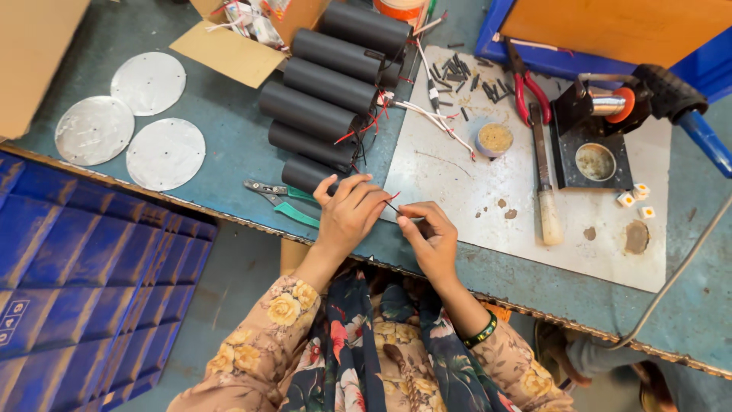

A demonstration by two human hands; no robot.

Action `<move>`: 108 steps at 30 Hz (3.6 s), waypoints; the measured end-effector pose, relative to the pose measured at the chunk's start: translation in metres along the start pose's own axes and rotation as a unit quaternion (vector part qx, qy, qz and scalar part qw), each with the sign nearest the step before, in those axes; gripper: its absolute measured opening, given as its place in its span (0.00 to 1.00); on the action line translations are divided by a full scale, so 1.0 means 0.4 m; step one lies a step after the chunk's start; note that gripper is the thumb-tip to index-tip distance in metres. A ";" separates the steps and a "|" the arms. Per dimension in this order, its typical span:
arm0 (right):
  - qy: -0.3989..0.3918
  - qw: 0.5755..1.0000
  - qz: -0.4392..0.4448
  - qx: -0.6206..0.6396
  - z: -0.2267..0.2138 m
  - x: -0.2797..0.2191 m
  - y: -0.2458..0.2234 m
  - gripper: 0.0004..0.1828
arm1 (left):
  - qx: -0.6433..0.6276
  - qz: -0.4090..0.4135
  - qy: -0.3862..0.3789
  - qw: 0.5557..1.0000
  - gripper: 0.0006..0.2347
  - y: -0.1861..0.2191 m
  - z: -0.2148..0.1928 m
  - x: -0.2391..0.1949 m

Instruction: The person strips and twists wires, then solders them to a white connector attached to a black cylindrical component. The finished unit is placed on the floor with other completed units.

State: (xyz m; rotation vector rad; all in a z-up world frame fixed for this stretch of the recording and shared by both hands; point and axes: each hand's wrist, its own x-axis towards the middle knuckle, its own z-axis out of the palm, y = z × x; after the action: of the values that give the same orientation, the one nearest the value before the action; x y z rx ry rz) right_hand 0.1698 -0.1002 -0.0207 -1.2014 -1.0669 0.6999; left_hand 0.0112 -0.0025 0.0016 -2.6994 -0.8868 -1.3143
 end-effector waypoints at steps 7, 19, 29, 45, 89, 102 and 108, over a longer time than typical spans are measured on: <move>0.033 0.981 -0.105 -0.160 -0.028 0.037 -0.054 0.13 | -0.046 0.048 -0.029 0.997 0.07 -0.015 -0.004 -0.006; -0.009 0.933 -0.181 -0.312 -0.029 0.063 -0.049 0.12 | -0.053 0.060 -0.041 0.996 0.06 -0.015 -0.004 0.003; -0.009 0.937 -0.156 -0.312 -0.037 0.072 -0.041 0.05 | -0.038 0.033 -0.046 0.998 0.06 -0.007 0.000 0.027; 0.001 0.946 -0.075 -0.315 -0.047 0.091 -0.035 0.05 | -0.155 0.066 -0.172 0.971 0.08 -0.062 -0.035 0.110; 0.087 0.841 -0.084 -0.528 -0.297 0.266 -0.057 0.54 | -0.301 -0.025 -0.172 0.938 0.06 -0.074 -0.037 0.143; 0.073 0.836 0.000 -0.544 -0.304 0.323 0.001 0.56 | -0.244 -0.002 -0.156 0.957 0.06 -0.060 -0.042 0.145; 0.074 0.829 -0.012 -0.554 -0.311 0.324 0.021 0.55 | -0.237 0.000 -0.158 0.959 0.06 -0.062 -0.035 0.140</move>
State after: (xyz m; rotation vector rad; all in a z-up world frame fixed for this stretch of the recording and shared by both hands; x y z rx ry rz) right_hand 0.3339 -0.0314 0.0060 -2.1710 -1.3871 -0.1386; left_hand 0.0161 0.0420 0.0455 -3.3503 -0.6467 -1.2504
